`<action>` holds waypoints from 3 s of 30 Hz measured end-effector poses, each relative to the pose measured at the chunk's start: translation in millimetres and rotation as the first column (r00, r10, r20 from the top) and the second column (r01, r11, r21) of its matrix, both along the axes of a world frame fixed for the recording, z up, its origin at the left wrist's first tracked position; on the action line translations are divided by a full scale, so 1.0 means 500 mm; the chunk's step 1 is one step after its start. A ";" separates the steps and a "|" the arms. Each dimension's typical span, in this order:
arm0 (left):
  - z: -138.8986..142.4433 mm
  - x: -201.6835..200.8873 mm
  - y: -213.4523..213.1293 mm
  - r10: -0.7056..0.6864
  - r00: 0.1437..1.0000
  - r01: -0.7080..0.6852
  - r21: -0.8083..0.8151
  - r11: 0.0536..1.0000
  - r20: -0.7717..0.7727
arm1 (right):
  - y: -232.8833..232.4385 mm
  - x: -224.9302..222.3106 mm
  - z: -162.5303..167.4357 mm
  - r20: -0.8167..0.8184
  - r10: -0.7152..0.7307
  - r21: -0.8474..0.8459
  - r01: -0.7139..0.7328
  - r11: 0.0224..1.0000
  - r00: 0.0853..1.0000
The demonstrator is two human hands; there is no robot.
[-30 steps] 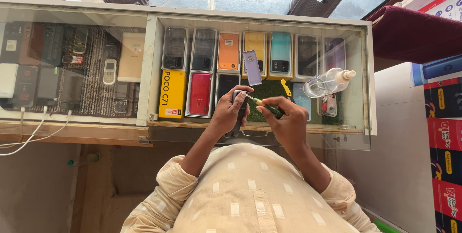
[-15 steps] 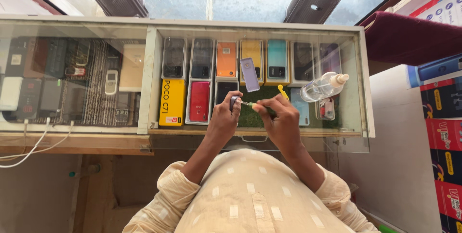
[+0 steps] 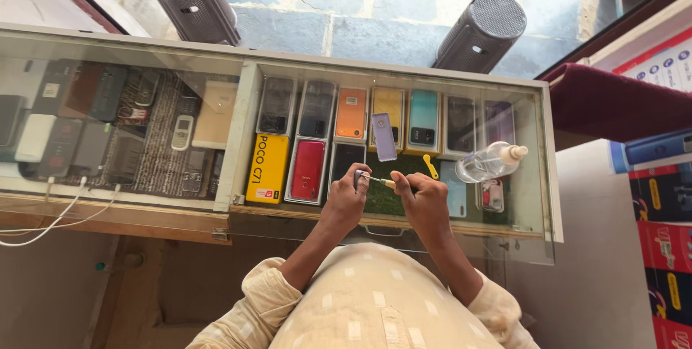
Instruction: The person operates a Nokia feature phone, then uses a screwdriver to remove screws from a black smartphone. They place the phone down, pick up a purple phone case, and return to operating the Nokia phone.
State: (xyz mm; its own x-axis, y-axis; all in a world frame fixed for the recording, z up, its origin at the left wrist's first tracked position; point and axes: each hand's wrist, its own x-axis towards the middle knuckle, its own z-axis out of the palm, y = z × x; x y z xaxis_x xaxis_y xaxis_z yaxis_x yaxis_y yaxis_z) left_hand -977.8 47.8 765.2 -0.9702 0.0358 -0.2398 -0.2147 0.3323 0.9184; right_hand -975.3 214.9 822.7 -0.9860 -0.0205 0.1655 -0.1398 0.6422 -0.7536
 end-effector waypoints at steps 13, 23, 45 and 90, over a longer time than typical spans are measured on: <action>0.006 0.003 0.015 -0.016 1.000 0.016 0.007 1.000 -0.013 | 0.025 0.019 -0.031 -0.008 -0.021 0.049 0.021 0.999 1.000; 0.008 0.000 0.018 -0.021 1.000 0.021 -0.017 1.000 0.000 | 0.022 0.007 -0.023 0.212 -0.073 0.050 0.063 0.997 0.975; 0.007 -0.017 0.000 -0.006 1.000 0.006 -0.031 0.999 -0.003 | 0.004 -0.007 -0.049 -0.028 0.025 -0.022 -0.025 0.999 0.999; -0.059 0.041 -0.109 -0.264 0.963 -0.055 0.998 -0.028 0.045 | 0.021 0.064 -0.328 -0.073 0.038 0.296 -0.015 0.955 0.997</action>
State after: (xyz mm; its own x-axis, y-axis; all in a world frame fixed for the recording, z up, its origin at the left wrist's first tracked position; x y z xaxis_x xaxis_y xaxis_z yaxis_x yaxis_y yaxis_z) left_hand -957.1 -6.7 735.9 -0.8736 0.4866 0.0018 -0.4661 -0.8380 0.2837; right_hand -943.4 225.3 658.7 -0.9689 -0.1061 0.2234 -0.2101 0.8297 -0.5171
